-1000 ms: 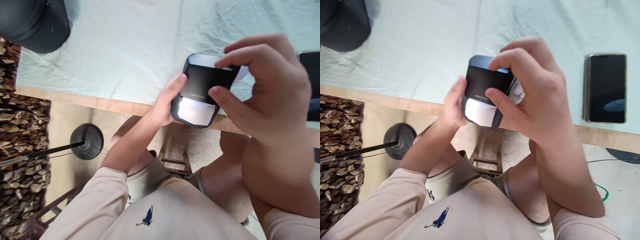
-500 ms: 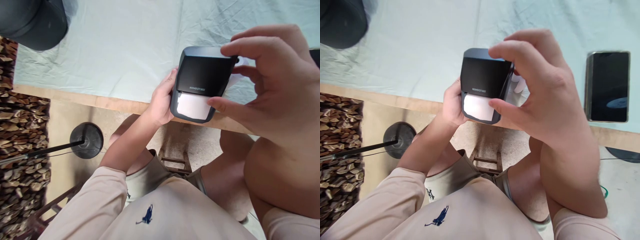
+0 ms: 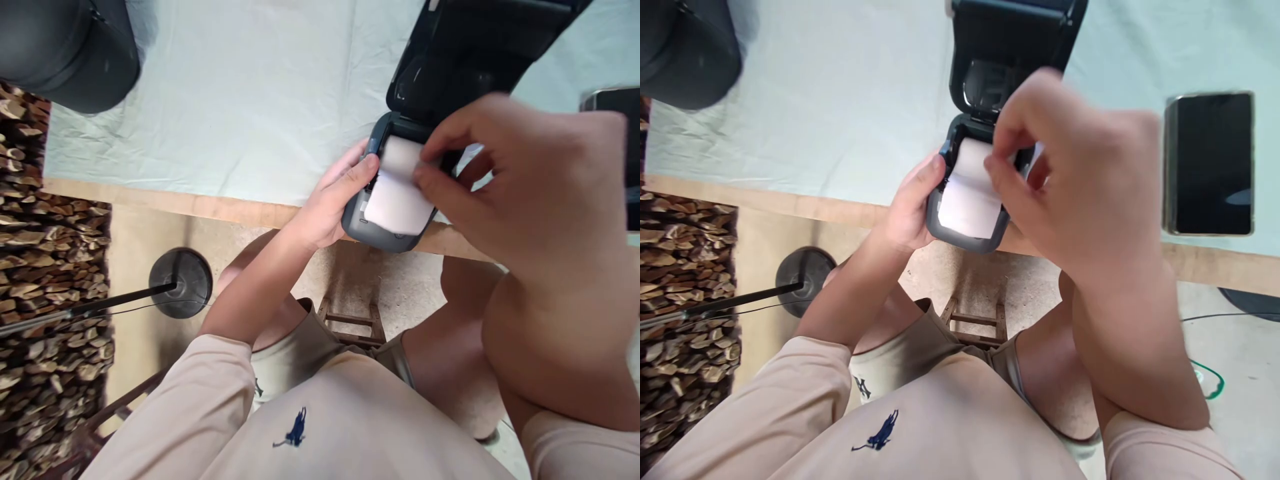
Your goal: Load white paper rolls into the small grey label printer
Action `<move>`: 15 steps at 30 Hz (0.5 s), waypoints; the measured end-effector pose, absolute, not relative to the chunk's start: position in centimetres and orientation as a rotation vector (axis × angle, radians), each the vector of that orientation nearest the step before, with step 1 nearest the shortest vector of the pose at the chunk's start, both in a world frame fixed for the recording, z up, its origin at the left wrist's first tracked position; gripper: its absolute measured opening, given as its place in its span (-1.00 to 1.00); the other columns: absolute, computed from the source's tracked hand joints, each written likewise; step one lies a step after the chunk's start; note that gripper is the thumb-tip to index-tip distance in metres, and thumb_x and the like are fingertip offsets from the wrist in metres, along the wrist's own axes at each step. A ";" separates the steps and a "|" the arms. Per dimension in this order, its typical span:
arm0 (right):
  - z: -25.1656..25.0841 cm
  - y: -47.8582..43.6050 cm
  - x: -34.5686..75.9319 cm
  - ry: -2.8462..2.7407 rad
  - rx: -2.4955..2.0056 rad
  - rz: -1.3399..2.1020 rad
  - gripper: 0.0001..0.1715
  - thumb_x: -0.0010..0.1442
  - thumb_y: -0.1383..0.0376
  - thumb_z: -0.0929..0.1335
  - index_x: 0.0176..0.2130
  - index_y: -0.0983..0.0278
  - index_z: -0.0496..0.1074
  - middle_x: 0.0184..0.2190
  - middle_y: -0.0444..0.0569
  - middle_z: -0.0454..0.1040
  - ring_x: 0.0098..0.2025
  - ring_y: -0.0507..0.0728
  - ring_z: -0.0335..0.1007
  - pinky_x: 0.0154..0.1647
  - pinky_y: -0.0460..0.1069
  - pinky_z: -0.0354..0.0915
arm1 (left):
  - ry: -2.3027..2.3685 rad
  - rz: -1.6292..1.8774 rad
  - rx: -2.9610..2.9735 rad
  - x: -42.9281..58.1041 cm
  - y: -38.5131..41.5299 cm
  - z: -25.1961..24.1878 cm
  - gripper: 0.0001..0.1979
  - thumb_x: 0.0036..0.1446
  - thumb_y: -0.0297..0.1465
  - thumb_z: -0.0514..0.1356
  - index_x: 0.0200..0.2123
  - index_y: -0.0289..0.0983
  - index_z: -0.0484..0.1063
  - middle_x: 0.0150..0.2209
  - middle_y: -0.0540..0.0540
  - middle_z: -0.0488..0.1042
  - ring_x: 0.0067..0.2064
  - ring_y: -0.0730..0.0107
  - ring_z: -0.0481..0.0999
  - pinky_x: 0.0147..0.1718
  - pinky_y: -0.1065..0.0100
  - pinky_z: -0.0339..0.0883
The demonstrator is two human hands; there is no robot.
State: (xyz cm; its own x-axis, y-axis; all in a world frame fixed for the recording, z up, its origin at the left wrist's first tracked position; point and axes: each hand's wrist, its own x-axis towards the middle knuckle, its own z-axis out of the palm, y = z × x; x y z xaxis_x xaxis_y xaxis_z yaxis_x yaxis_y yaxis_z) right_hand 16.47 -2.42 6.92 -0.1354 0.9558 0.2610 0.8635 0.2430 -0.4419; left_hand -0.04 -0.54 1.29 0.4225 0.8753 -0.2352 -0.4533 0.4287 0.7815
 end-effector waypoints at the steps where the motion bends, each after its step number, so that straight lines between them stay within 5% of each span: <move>1: 7.0 -2.4 16.5 -2.128 -1.724 0.234 -0.78 0.13 0.14 0.29 -0.25 0.19 0.40 -0.41 -0.19 0.41 -0.44 -0.08 0.29 -0.39 -0.07 0.12 | 0.715 0.907 0.676 0.0 -0.6 1.7 -0.70 0.20 -0.25 0.08 -0.05 -0.16 0.44 -0.23 -0.03 0.55 0.01 0.29 0.54 -0.21 0.44 0.46; 6: 7.0 -2.5 16.6 -2.214 -2.032 0.114 -0.59 0.05 0.08 0.31 -0.07 0.01 0.35 -0.49 -0.13 0.38 -0.34 0.05 0.29 -0.40 -0.09 -0.09 | 0.787 0.801 0.604 0.1 -0.8 3.0 -0.62 0.18 -0.44 0.09 0.07 -0.14 0.36 -0.19 0.02 0.54 0.11 0.34 0.50 -0.06 0.42 0.47; 10: 6.7 -2.5 16.3 -2.248 -2.158 0.144 -0.50 -0.04 0.01 0.34 -0.05 -0.11 0.34 -0.48 -0.11 0.35 -0.48 0.01 0.11 -0.43 -0.10 -0.19 | 0.831 0.909 0.501 0.6 -1.0 3.1 -0.50 0.14 -0.50 0.10 0.17 -0.12 0.26 -0.13 0.01 0.56 0.11 0.33 0.51 -0.01 0.41 0.47; 15: 7.3 -2.4 16.8 -2.218 -1.966 0.354 -0.53 -0.04 0.17 0.35 -0.07 -0.06 0.33 -0.40 -0.17 0.39 -0.48 -0.05 0.16 -0.43 -0.08 0.04 | 0.834 0.899 0.390 0.7 -0.9 2.7 -0.56 0.15 -0.51 0.10 0.12 -0.16 0.32 -0.15 0.00 0.56 0.13 0.28 0.49 0.01 0.38 0.47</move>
State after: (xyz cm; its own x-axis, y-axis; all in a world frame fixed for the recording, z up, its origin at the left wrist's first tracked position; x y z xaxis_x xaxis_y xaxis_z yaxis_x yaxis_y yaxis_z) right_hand 16.78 -2.38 7.26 -0.1255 0.9913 -0.0393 0.9543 0.1098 -0.2781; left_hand 0.72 -0.88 2.69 0.3466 0.8117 -0.4701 -0.5291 0.5830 0.6165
